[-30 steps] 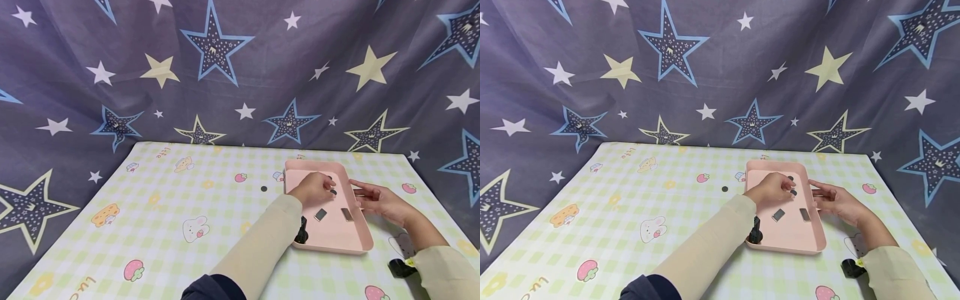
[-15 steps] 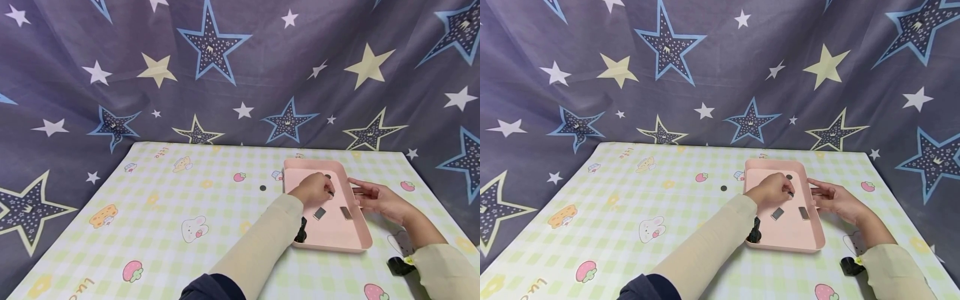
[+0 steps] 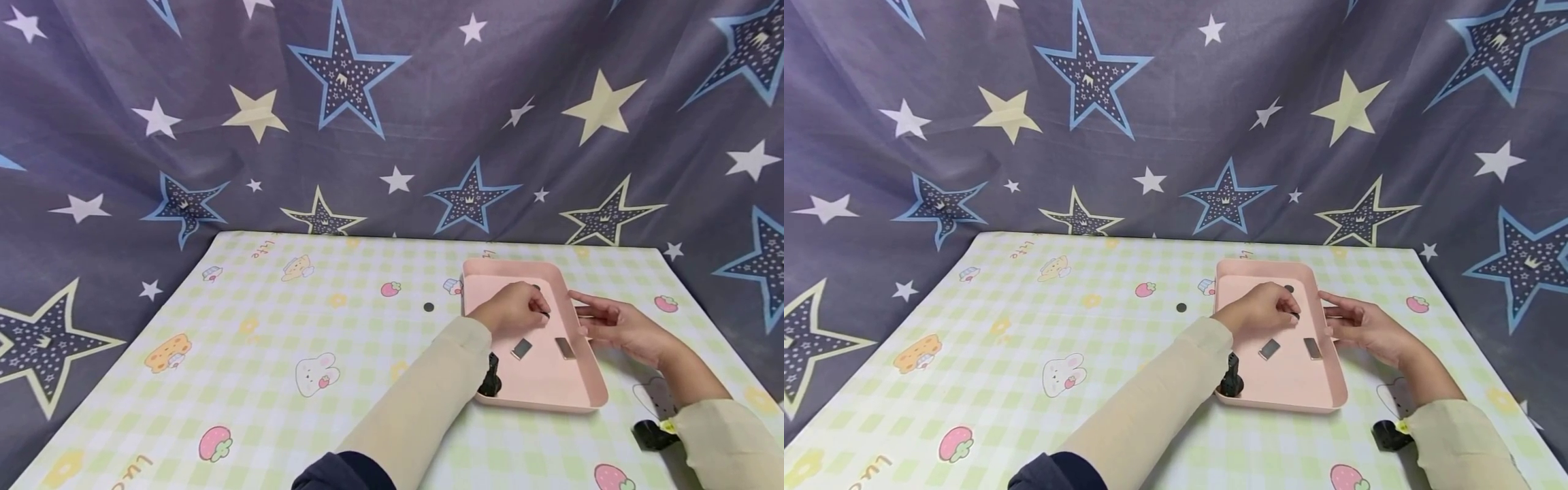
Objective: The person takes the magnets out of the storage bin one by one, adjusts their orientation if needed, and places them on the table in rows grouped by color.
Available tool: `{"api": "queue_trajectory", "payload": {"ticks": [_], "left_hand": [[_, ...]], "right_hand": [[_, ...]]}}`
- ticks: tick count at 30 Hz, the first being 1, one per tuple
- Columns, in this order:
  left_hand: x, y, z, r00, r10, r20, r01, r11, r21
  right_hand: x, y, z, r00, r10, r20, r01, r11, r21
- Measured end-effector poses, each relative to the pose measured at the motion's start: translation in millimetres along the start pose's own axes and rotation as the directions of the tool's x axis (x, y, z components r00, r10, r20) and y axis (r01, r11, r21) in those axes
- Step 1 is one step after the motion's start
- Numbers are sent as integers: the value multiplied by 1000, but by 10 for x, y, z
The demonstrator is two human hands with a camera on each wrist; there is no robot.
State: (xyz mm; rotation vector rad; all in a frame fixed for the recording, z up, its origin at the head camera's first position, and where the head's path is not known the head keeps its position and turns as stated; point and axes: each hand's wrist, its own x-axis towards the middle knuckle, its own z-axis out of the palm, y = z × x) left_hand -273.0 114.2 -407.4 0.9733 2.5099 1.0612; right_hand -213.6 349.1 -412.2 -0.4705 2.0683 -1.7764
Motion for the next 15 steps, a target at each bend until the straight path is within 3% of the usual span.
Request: {"api": "queue_trajectory", "payload": {"ticks": [6,15], "left_hand": [[20,4,-28,999,38,9,-37,997,-74],[4,44,-114,1000,4,22,-2,995,-97]], "right_hand": [[-12,-14,8,1000,3,-15,-3,1000,-24],[-2,-12,18,1000,15,-18,-16,999,-50]]}}
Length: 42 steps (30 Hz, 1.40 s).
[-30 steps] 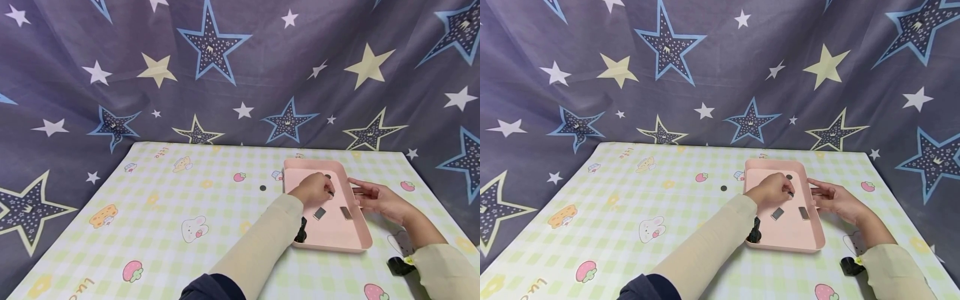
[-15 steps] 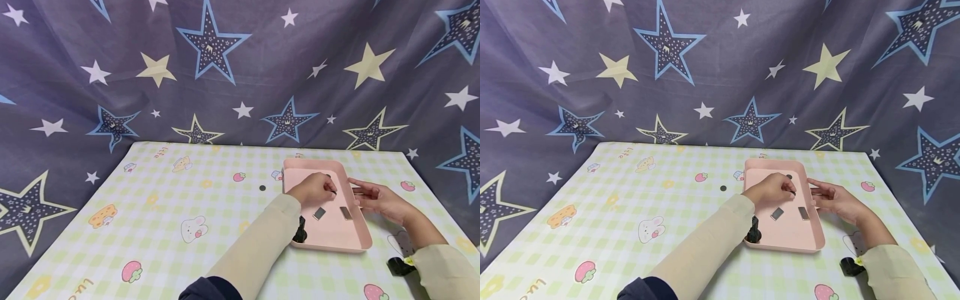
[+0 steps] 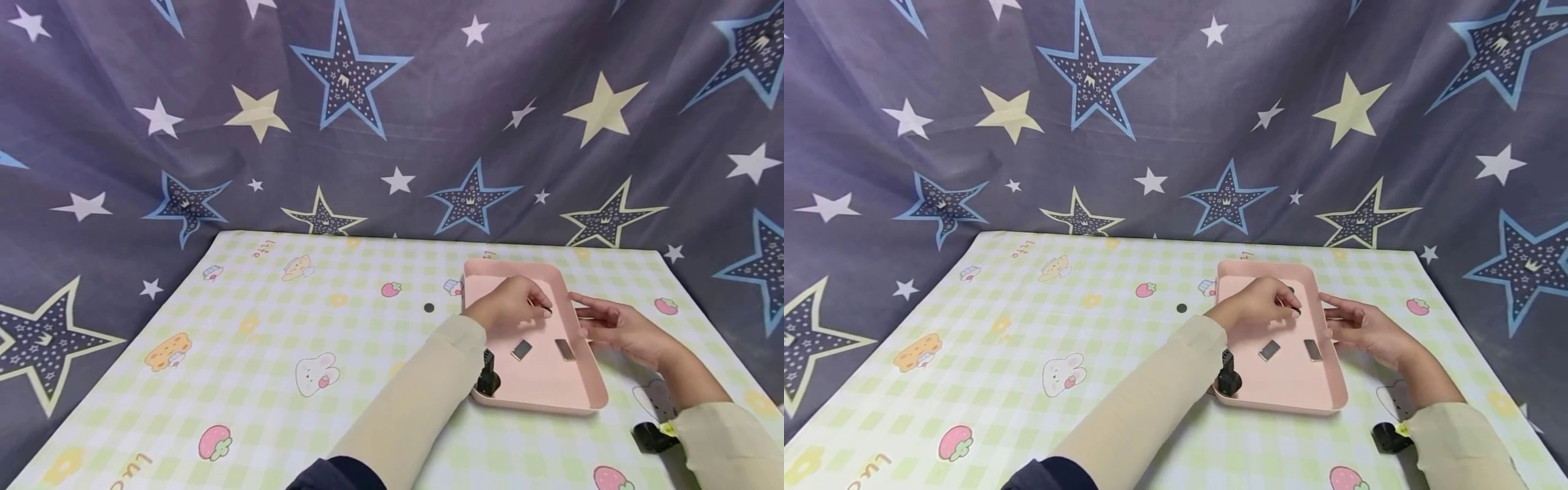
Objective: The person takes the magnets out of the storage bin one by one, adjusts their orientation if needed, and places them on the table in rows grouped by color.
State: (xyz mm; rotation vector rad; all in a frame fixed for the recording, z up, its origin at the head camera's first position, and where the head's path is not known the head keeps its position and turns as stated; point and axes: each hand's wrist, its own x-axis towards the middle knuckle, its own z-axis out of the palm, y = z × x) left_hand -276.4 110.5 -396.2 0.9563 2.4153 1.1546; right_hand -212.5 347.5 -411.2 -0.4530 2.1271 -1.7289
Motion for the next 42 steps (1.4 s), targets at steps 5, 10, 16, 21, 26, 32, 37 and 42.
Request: {"api": "queue_trajectory", "payload": {"ticks": [5,10,16,21,26,32,37,42], "left_hand": [[-21,22,-55,1000,5,-6,-5,1000,-11],[-21,20,-110,1000,25,-19,-25,1000,5],[-16,14,-191,997,81,-17,-80,996,47],[-49,49,-237,995,97,-26,-96,994,59],[-101,98,-294,993,113,-36,-111,992,64],[-156,119,-343,987,152,-58,-149,988,47],[-216,146,-384,982,167,-82,-164,985,46],[-263,161,-423,976,185,-113,-176,981,79]], "right_hand": [[5,9,7,1000,9,-4,-9,1000,-6],[5,16,12,1000,21,-11,-21,1000,-17],[12,21,7,1000,6,5,-6,1000,-3],[24,18,7,1000,1,16,-1,1000,7],[27,18,2,1000,-1,15,1,1000,-1],[17,1,0,1000,25,-2,-25,1000,-15],[12,-11,3,999,35,-8,-35,999,-16],[13,-6,-4,1000,24,1,-24,1000,-16]]}}
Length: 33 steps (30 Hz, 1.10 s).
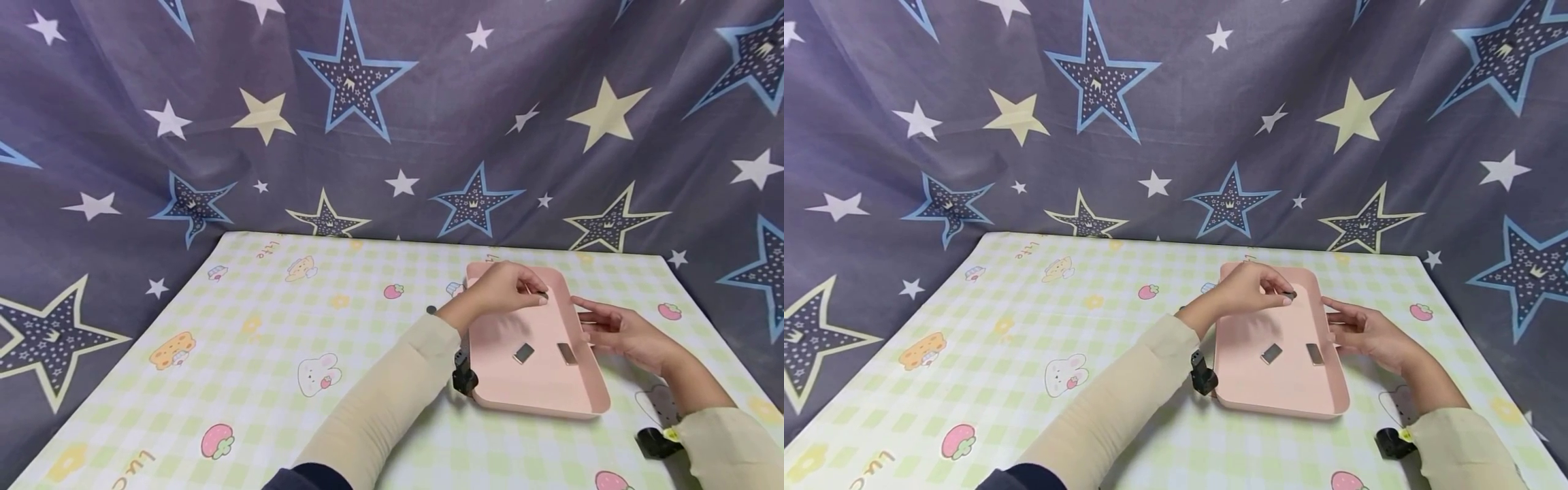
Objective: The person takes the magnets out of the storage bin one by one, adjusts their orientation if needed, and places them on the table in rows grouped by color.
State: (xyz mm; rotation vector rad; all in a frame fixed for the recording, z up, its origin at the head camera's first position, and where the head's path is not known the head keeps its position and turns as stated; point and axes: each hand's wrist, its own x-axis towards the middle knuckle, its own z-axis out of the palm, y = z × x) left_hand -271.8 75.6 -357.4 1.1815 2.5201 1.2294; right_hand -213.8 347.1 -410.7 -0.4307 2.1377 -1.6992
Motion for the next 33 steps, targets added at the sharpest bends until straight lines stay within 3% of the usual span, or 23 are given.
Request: {"api": "queue_trajectory", "payload": {"ticks": [12,26,33], "left_hand": [[-145,-15,-69,997,51,-61,-50,999,21],[-347,-68,-169,994,30,-108,-30,1000,4],[-411,-144,-219,995,29,-97,-27,999,30]], "right_hand": [[2,-4,-10,1000,-12,17,12,1000,0],[3,-3,-4,999,-25,33,24,1000,13],[-1,10,-10,999,-30,33,30,999,14]]}}
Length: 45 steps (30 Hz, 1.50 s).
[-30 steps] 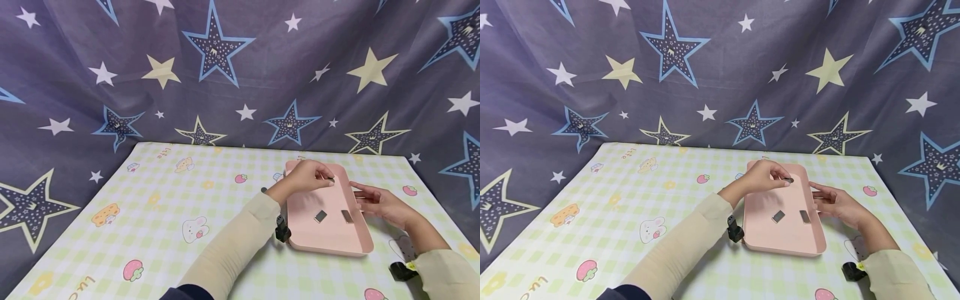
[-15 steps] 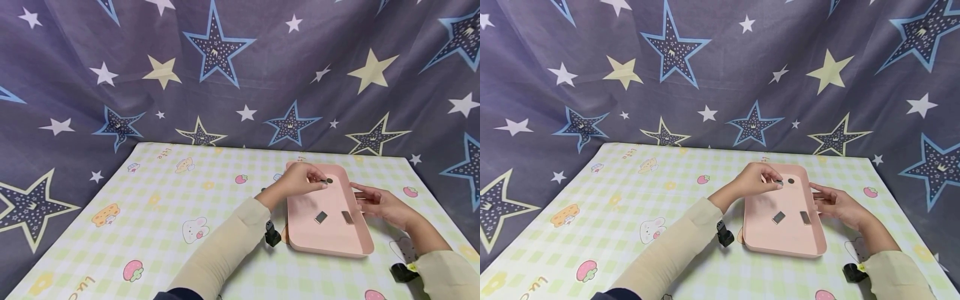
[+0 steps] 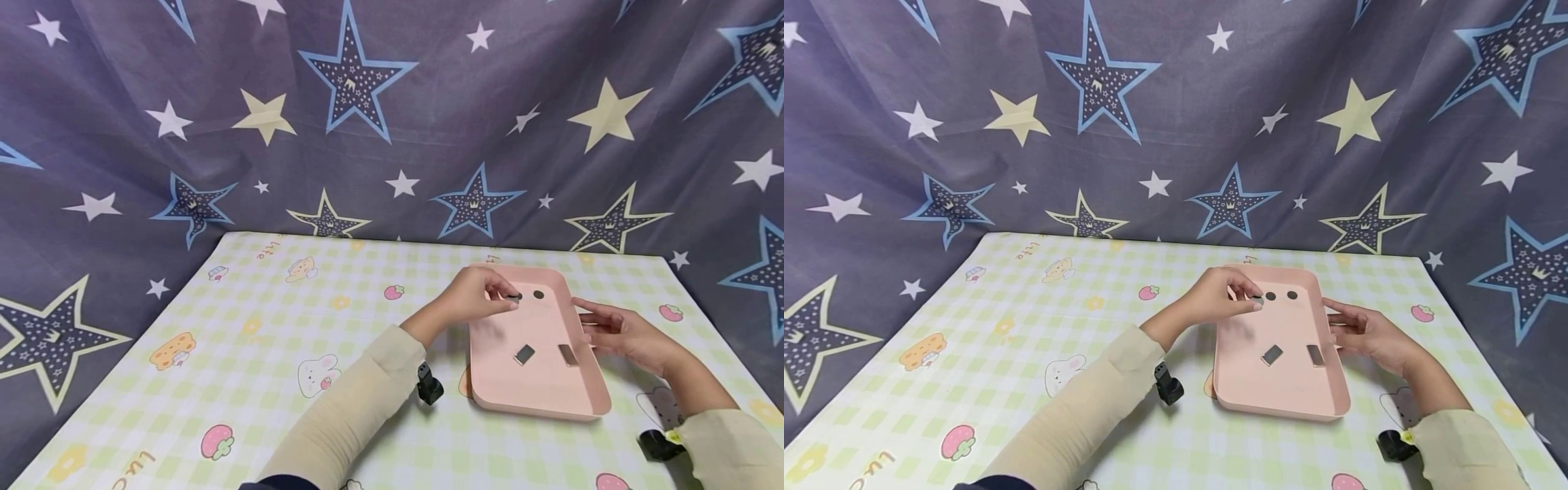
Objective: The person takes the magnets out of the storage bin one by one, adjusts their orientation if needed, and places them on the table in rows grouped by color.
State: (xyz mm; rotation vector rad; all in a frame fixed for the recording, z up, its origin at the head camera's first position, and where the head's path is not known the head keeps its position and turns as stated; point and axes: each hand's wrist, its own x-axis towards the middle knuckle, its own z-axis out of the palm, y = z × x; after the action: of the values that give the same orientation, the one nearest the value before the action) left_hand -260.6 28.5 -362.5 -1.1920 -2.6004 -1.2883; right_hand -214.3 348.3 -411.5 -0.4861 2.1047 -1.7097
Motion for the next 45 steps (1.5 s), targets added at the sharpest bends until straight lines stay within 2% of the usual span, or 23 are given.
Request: {"api": "queue_trajectory", "payload": {"ticks": [3,16,24,31,38,45], "left_hand": [[-38,-30,-20,1000,-12,-1,12,1000,3],[-257,-139,-142,997,-49,-54,44,994,-98],[-367,-229,-216,998,-25,-58,23,999,-28],[-485,-300,-299,995,-60,-80,60,998,-11],[-594,-391,-391,992,-56,-110,55,998,-6],[-691,-454,-489,986,-105,-127,104,994,-14]], "right_hand": [[-4,-3,-1,1000,6,-5,-6,1000,-9],[-14,0,-10,1000,24,-16,-25,999,-27],[-12,-11,2,1000,22,-12,-22,1000,-9],[-5,-9,-1,1000,7,0,-7,1000,-4],[-5,-10,-1,1000,13,-8,-13,1000,-6],[-12,-21,8,1000,5,-9,-5,1000,-8]]}}
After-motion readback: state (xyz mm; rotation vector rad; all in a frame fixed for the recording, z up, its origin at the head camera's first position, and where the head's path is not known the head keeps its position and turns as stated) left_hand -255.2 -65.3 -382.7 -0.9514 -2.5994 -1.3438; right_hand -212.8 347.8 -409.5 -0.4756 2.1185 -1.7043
